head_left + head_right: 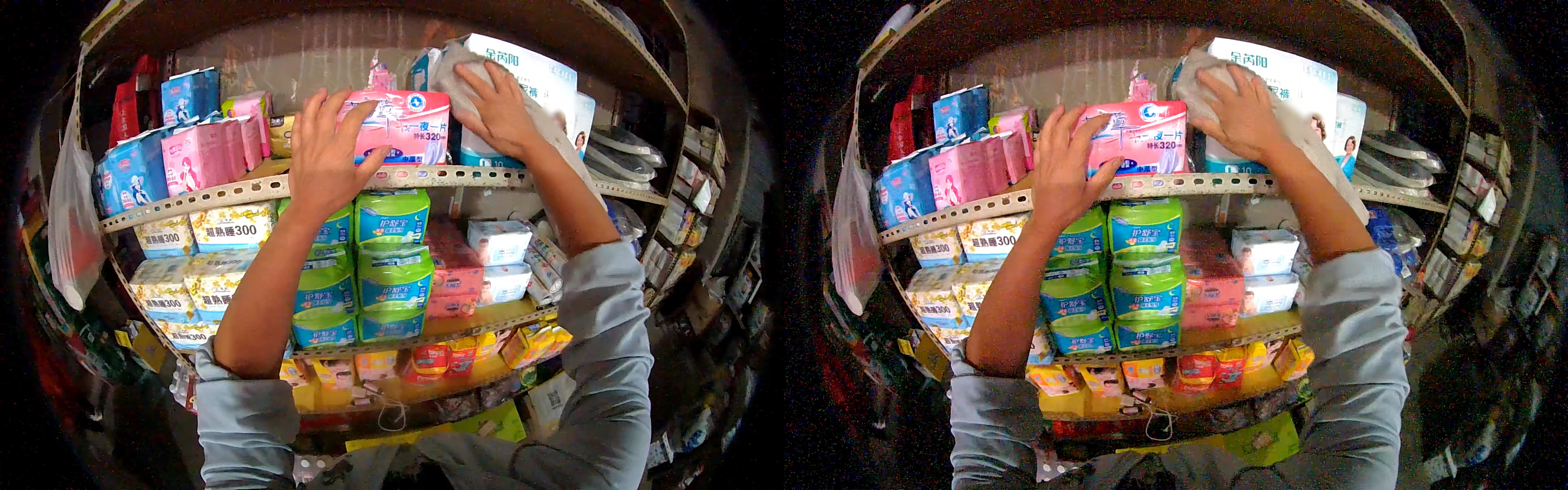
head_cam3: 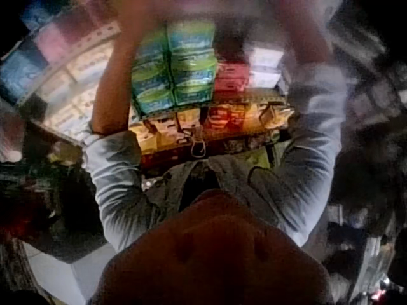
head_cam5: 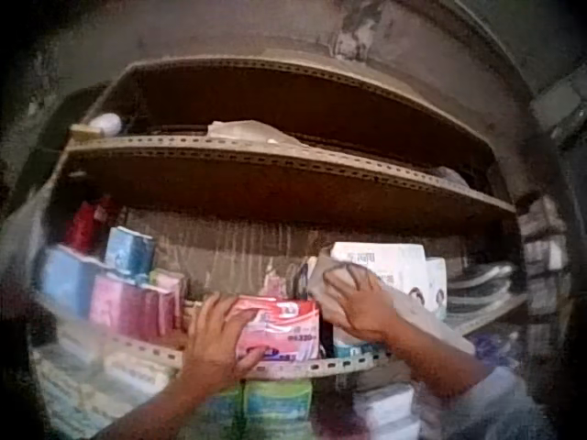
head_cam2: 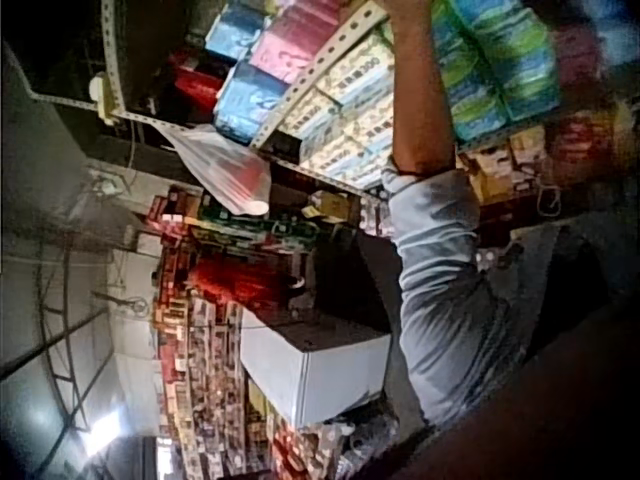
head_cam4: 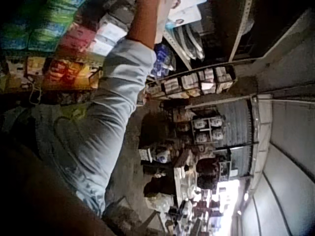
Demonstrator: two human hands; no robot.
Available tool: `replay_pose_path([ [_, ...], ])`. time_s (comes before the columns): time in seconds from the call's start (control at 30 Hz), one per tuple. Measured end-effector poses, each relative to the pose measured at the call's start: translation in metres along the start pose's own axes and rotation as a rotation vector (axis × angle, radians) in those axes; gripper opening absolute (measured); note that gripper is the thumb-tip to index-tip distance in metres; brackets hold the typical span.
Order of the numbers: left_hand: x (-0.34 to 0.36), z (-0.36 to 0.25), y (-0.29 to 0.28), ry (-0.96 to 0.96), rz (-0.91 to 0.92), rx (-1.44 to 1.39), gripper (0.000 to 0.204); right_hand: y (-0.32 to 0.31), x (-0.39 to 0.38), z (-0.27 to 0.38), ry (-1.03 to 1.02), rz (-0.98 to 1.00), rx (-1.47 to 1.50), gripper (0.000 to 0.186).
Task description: The person arranges various packaged goods on a store shelf. They pick up pink and white packages, wipe them with a cloth, and place them on the shelf. They also handle larger blue and white boxes and a dark plastic-wrapped item, positioning them on the upper shelf.
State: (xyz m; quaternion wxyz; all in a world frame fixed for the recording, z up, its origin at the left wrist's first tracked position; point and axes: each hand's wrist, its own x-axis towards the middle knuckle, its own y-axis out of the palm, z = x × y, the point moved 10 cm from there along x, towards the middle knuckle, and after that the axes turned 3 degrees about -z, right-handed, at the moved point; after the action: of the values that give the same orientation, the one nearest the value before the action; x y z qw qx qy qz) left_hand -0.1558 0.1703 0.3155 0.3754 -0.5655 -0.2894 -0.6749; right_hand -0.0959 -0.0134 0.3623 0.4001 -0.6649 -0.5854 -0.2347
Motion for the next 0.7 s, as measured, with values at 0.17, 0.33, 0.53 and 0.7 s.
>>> replay_pose_path([
  [0.17, 0.003, 0.0, 0.001, -0.02, 0.036, 0.017, 0.051, -0.005, -0.051, 0.01, -0.163, 0.238, 0.373, 0.048],
  [0.33, 0.002, 0.0, 0.003, -0.01, 0.085, 0.1, 0.05, -0.004, -0.076, -0.006, -0.223, 0.404, 0.495, 0.048],
  [0.53, 0.005, -0.01, 0.014, 0.0, 0.126, 0.168, 0.05, -0.009, -0.084, -0.136, 0.001, -0.104, 0.151, 0.05],
  [0.7, 0.005, -0.009, 0.013, 0.038, 0.114, 0.206, 0.046, 0.005, -0.098, -0.152, 0.178, -0.312, 0.152, 0.054],
])
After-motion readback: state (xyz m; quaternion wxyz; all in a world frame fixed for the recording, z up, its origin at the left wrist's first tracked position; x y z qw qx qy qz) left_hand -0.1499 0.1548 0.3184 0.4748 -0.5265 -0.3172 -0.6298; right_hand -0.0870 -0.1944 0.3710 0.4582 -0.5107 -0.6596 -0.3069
